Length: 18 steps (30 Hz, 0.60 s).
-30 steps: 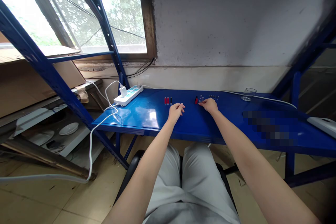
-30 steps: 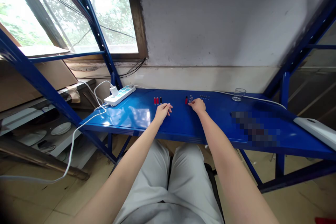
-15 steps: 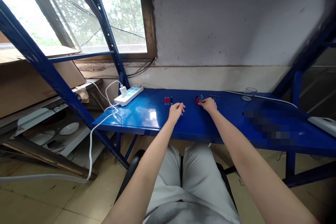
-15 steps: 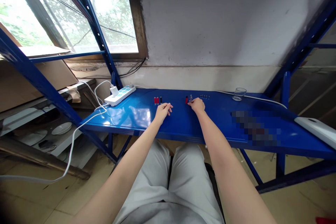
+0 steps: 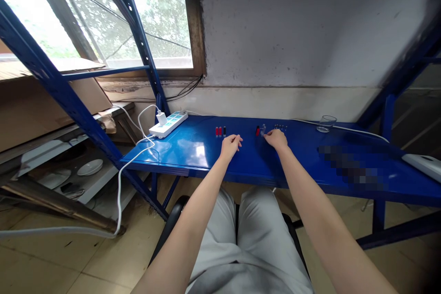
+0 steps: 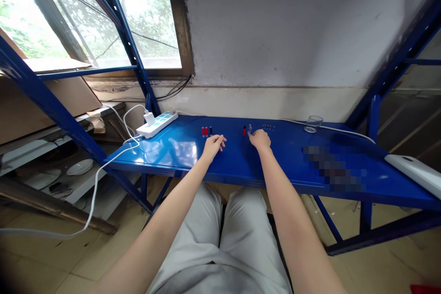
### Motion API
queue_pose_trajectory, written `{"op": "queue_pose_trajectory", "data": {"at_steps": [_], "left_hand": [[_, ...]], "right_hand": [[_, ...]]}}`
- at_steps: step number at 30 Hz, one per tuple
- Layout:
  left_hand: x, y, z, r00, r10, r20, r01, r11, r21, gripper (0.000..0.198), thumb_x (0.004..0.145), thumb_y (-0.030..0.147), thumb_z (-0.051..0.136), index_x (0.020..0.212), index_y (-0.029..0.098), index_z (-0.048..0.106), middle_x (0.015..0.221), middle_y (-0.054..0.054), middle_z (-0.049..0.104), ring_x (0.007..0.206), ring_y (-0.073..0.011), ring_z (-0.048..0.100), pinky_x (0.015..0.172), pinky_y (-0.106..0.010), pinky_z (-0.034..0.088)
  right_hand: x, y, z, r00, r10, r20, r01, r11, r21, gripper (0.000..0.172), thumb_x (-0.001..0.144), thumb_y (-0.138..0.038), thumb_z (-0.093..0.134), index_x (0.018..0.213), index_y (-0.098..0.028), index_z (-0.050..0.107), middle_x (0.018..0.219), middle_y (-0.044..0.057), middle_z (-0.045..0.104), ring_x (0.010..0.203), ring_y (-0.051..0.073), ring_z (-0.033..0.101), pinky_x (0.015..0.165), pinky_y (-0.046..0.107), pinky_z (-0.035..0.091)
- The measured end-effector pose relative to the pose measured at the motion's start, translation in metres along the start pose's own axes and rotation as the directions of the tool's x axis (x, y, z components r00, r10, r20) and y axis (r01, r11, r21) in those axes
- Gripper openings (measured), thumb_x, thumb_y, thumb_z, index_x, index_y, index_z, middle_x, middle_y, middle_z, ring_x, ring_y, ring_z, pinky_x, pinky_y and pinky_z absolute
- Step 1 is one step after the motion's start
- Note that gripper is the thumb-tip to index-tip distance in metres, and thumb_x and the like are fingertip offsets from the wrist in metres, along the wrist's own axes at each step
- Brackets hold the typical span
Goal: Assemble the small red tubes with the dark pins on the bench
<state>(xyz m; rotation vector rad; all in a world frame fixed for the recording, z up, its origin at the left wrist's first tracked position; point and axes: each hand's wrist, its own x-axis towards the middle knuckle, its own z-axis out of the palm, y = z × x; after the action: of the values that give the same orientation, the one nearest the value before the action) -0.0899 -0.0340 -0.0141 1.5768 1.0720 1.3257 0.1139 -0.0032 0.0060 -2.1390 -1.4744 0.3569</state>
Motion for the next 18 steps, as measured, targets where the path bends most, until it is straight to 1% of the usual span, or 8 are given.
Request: {"op": "queue_pose_trajectory", "data": {"at_steps": [1,3,6,9,11,13,15,18], "left_hand": [[0.000,0.000,0.000,1.000,0.002,0.000,-0.002,1.000,0.007,0.034,0.081,0.043,0.044,0.073,0.015,0.062,0.059,-0.001,0.056,0.043,-0.0067,0.047,0.048,-0.020,0.038],[0.000,0.000,-0.001,1.000,0.010,0.001,-0.010,0.999,0.034,0.034,0.082,0.043,0.043,0.073,0.015,0.062,0.060,-0.001,0.056,0.044,-0.0073,0.048,0.049,-0.021,0.039],[-0.002,0.001,0.002,0.999,0.040,0.016,-0.041,0.992,0.123,0.036,0.083,0.043,0.041,0.072,0.016,0.061,0.060,-0.002,0.057,0.047,-0.0087,0.049,0.052,-0.022,0.040],[-0.007,0.003,0.007,0.994,0.090,0.061,-0.104,0.953,0.285,0.034,0.085,0.038,0.038,0.074,0.017,0.061,0.063,-0.002,0.059,0.054,-0.0110,0.053,0.056,-0.023,0.041],[-0.009,0.007,0.007,0.985,0.138,0.104,-0.169,0.889,0.425,0.028,0.086,0.034,0.039,0.080,0.018,0.062,0.067,-0.002,0.061,0.061,-0.0128,0.055,0.059,-0.023,0.041],[-0.008,0.012,0.004,0.971,0.195,0.139,-0.240,0.790,0.564,0.023,0.085,0.030,0.041,0.091,0.020,0.061,0.073,-0.003,0.062,0.069,-0.0151,0.057,0.062,-0.024,0.042],[-0.002,0.020,-0.005,0.954,0.258,0.150,-0.289,0.676,0.678,0.023,0.085,0.026,0.042,0.100,0.021,0.058,0.081,-0.004,0.063,0.080,-0.0174,0.058,0.068,-0.026,0.043],[0.018,0.036,-0.026,0.928,0.351,0.128,-0.313,0.544,0.779,0.027,0.086,0.022,0.039,0.107,0.020,0.055,0.094,-0.007,0.062,0.093,-0.0194,0.055,0.077,-0.029,0.042]], "right_hand": [[-0.007,0.000,0.001,0.998,0.028,-0.051,-0.026,0.999,0.047,0.024,0.077,-0.032,0.056,0.090,-0.014,0.066,0.093,0.015,0.066,0.084,0.025,0.062,0.065,0.028,0.045],[-0.020,-0.001,0.004,0.986,-0.005,-0.165,0.031,0.988,0.154,0.023,0.080,-0.030,0.051,0.092,-0.016,0.064,0.090,0.013,0.066,0.081,0.021,0.062,0.065,0.026,0.044],[-0.034,-0.002,0.010,0.951,-0.163,-0.263,0.233,0.937,0.261,0.026,0.082,-0.031,0.045,0.095,-0.017,0.062,0.089,0.010,0.066,0.079,0.018,0.060,0.066,0.025,0.044],[-0.039,-0.003,0.015,0.887,-0.347,-0.306,0.431,0.859,0.276,0.029,0.082,-0.035,0.044,0.092,-0.016,0.063,0.084,0.009,0.066,0.071,0.018,0.058,0.063,0.027,0.043],[-0.039,-0.003,0.019,0.842,-0.444,-0.306,0.524,0.808,0.270,0.029,0.081,-0.037,0.044,0.088,-0.016,0.063,0.079,0.009,0.065,0.065,0.018,0.057,0.061,0.028,0.042],[-0.040,-0.002,0.021,0.819,-0.498,-0.286,0.568,0.776,0.274,0.029,0.081,-0.038,0.043,0.085,-0.017,0.063,0.074,0.007,0.064,0.061,0.017,0.056,0.059,0.028,0.041],[-0.040,-0.002,0.022,0.817,-0.521,-0.247,0.576,0.765,0.290,0.028,0.082,-0.039,0.043,0.082,-0.019,0.062,0.070,0.006,0.063,0.058,0.016,0.055,0.057,0.028,0.041],[-0.040,-0.001,0.022,0.827,-0.526,-0.201,0.563,0.765,0.313,0.028,0.082,-0.040,0.043,0.081,-0.019,0.061,0.066,0.005,0.062,0.057,0.016,0.055,0.054,0.028,0.041]]}}
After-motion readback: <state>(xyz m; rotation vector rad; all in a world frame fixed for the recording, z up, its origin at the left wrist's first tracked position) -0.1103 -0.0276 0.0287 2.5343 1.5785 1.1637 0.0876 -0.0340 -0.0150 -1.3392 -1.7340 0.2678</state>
